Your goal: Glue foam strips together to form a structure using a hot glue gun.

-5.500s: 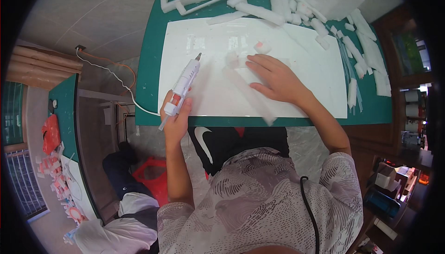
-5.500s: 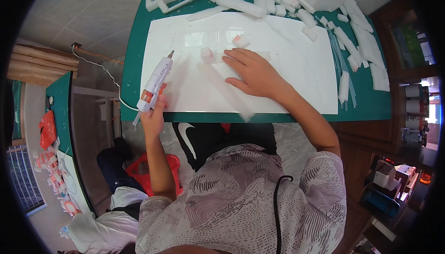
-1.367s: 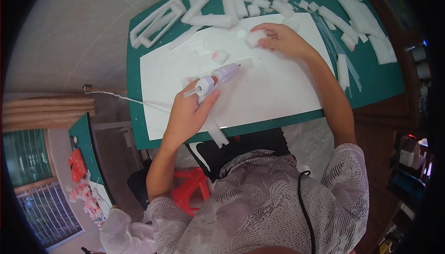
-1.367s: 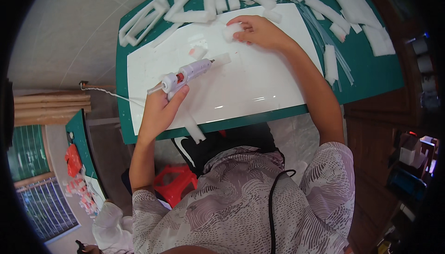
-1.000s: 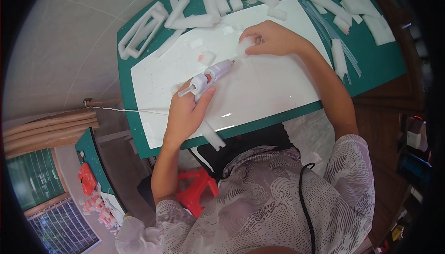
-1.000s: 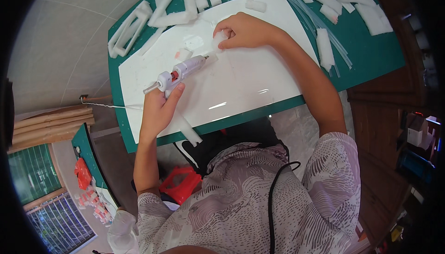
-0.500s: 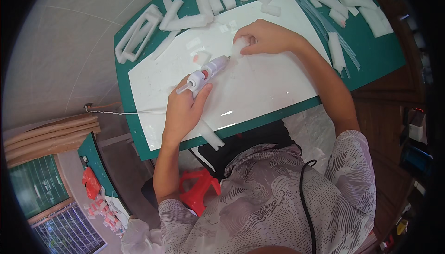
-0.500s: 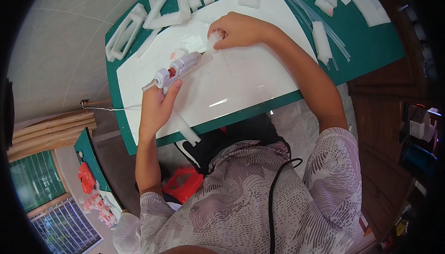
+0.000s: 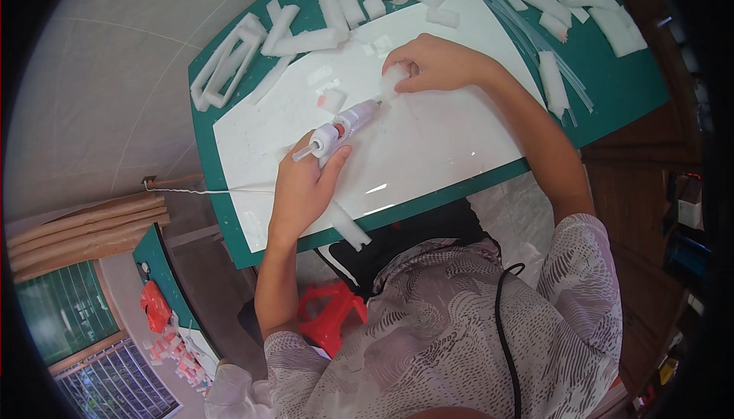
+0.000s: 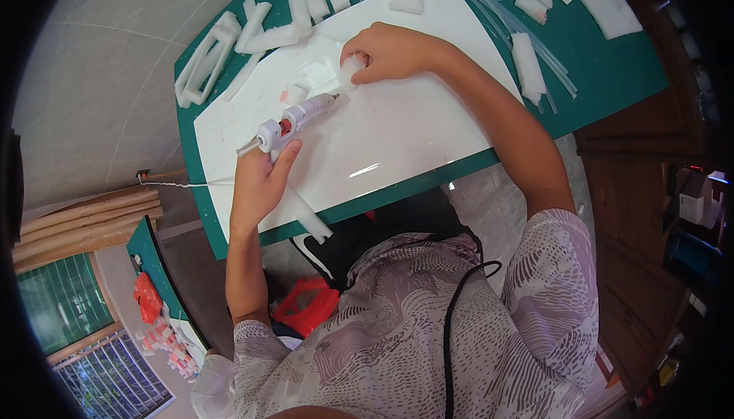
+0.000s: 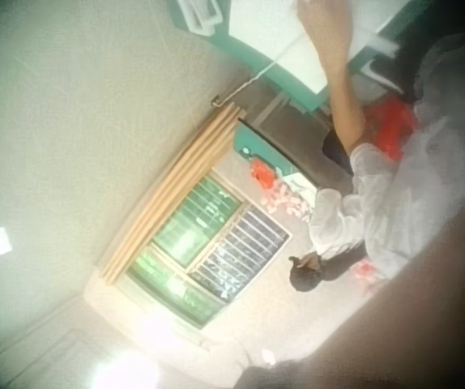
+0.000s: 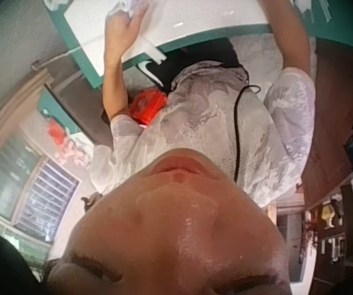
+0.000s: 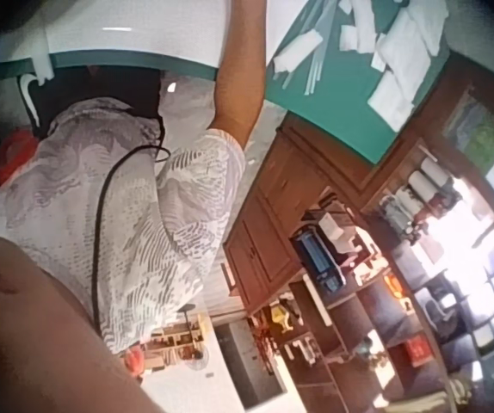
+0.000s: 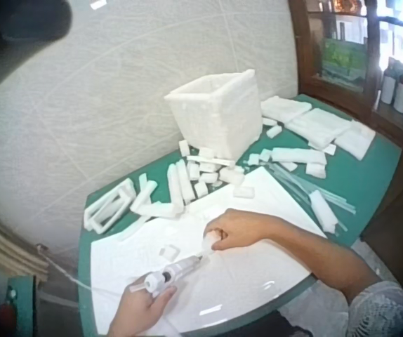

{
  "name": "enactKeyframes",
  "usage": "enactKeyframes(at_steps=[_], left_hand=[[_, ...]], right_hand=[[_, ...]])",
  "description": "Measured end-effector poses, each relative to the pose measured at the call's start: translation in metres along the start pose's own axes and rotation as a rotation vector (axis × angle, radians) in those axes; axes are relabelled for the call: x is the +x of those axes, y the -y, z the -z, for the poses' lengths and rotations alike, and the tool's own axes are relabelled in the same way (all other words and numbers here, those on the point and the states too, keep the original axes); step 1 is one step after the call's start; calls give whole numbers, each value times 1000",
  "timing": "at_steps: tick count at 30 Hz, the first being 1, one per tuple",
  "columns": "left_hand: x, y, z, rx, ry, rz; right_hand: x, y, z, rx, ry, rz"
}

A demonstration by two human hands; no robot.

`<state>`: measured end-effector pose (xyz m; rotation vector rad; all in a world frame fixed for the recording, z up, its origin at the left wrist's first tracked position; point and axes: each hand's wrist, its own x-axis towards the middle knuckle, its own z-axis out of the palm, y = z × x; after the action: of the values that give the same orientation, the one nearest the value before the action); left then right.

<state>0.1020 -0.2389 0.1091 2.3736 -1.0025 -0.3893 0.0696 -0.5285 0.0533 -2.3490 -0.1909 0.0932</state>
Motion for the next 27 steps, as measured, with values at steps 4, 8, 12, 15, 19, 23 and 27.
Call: enactKeyframes(at_steps=[4, 8, 12, 15, 19, 23, 27], left_hand=[[-1, 7, -2, -11, -16, -80], [-3, 9, -5, -48, -55, -115], [-3, 10, -5, -62, -58, -111], [-6, 10, -4, -47, -61, -100], [-17, 8, 0, 9, -78, -121], [-23, 10, 2, -108, -94, -57], [-26, 18, -2, -159, -94, -45]], right_hand=[[0, 2, 1, -24, -9, 4], [0, 2, 1, -6, -3, 3], [1, 0, 0, -32, -2, 1], [1, -2, -1, -20, -3, 14], [1, 2, 2, -25, 14, -10], [1, -2, 1, -12, 5, 2], [0, 5, 7, -8, 17, 25]])
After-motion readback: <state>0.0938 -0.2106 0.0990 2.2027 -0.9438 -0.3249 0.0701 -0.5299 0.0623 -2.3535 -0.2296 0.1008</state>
